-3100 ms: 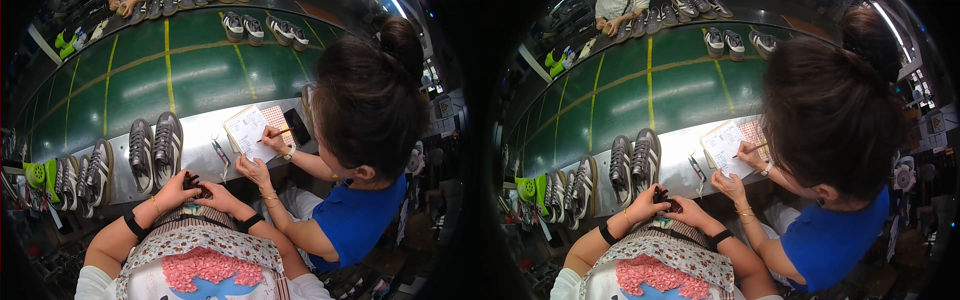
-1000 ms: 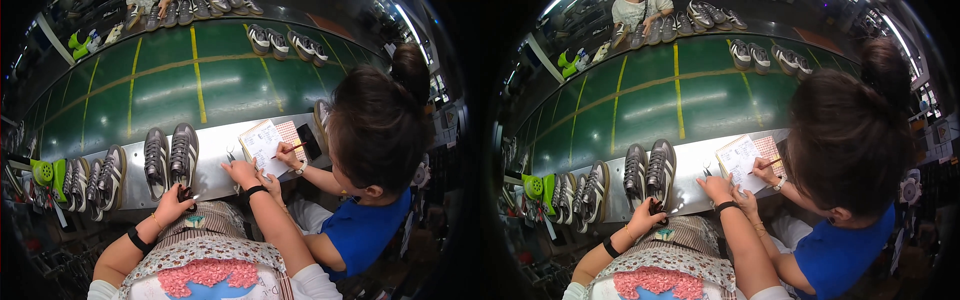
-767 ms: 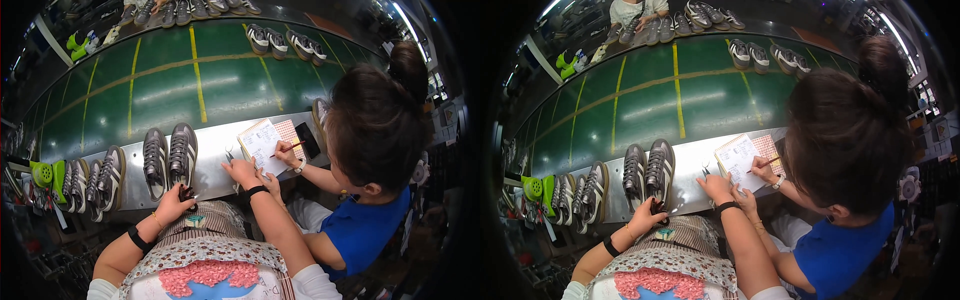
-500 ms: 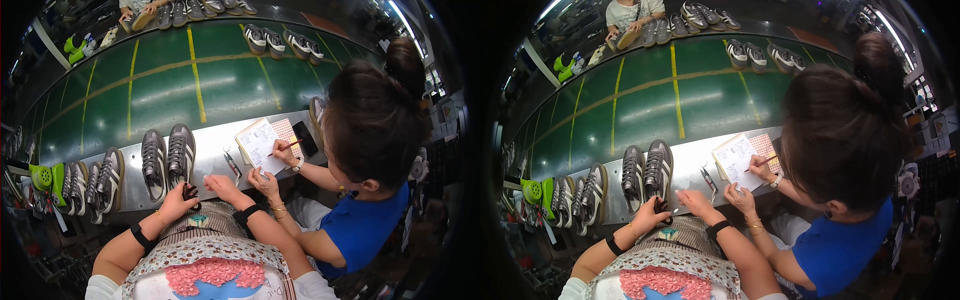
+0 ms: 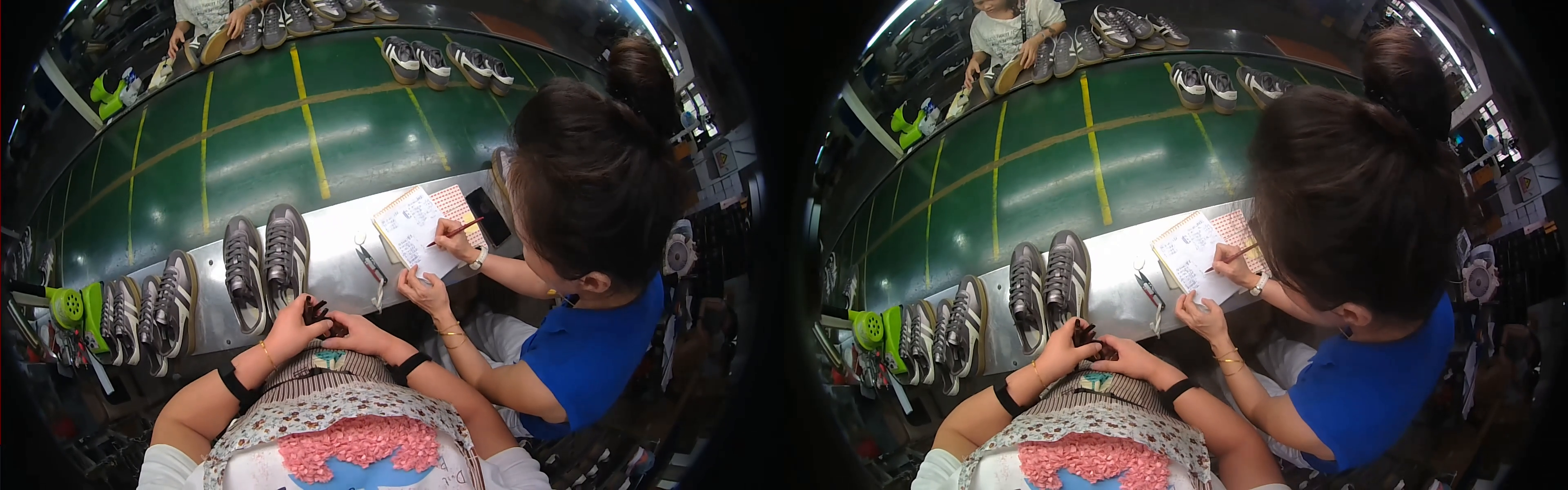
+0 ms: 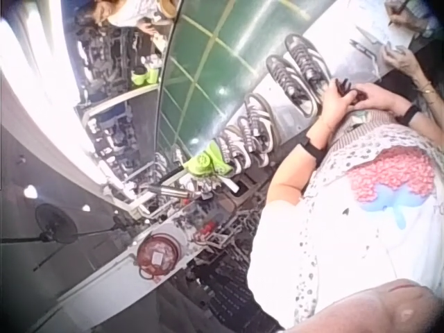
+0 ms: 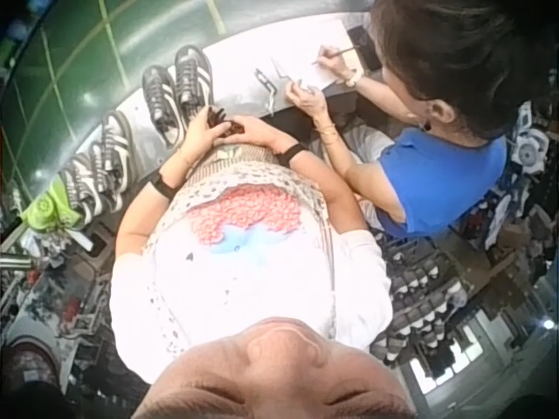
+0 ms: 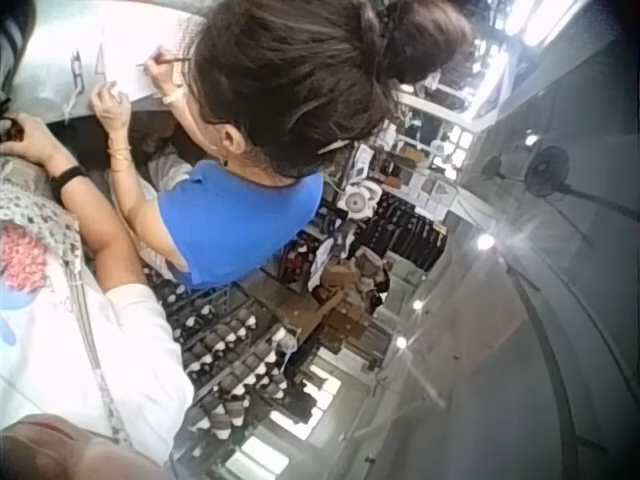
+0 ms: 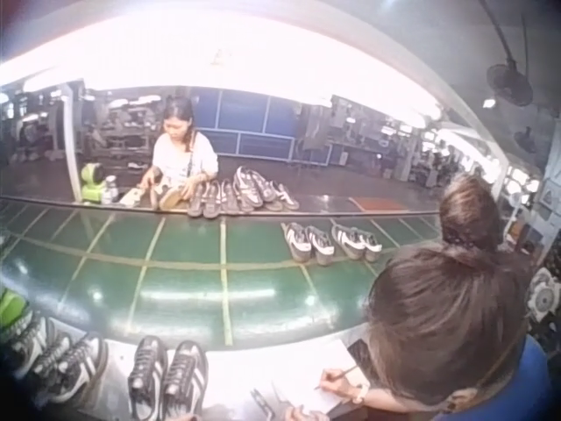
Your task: Inspecting and documenting finished shoes on an assembly line.
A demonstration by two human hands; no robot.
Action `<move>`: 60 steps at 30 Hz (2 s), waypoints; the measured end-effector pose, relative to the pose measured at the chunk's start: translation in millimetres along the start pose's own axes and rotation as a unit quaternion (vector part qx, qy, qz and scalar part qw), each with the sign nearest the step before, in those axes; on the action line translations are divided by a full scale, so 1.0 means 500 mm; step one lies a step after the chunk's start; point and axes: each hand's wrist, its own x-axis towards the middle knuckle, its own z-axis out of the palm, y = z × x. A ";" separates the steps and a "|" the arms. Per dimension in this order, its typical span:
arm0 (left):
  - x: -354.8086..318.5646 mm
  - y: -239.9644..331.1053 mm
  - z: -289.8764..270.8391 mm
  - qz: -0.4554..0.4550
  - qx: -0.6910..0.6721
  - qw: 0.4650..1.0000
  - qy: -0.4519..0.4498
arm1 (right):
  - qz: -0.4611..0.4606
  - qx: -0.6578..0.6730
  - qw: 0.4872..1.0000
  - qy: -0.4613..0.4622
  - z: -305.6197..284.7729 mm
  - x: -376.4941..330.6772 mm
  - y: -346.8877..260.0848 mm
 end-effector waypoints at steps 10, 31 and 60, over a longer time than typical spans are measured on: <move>-0.010 -0.005 -0.012 0.012 -0.014 0.999 -0.048 | -0.011 0.019 1.000 0.011 0.017 -0.011 -0.008; -0.021 -0.002 -0.026 0.028 0.002 0.999 -0.046 | -0.024 -0.005 0.999 0.035 0.026 -0.004 -0.004; -0.025 -0.009 -0.045 0.039 0.016 0.998 -0.047 | -0.022 -0.005 0.999 0.029 0.033 0.008 -0.012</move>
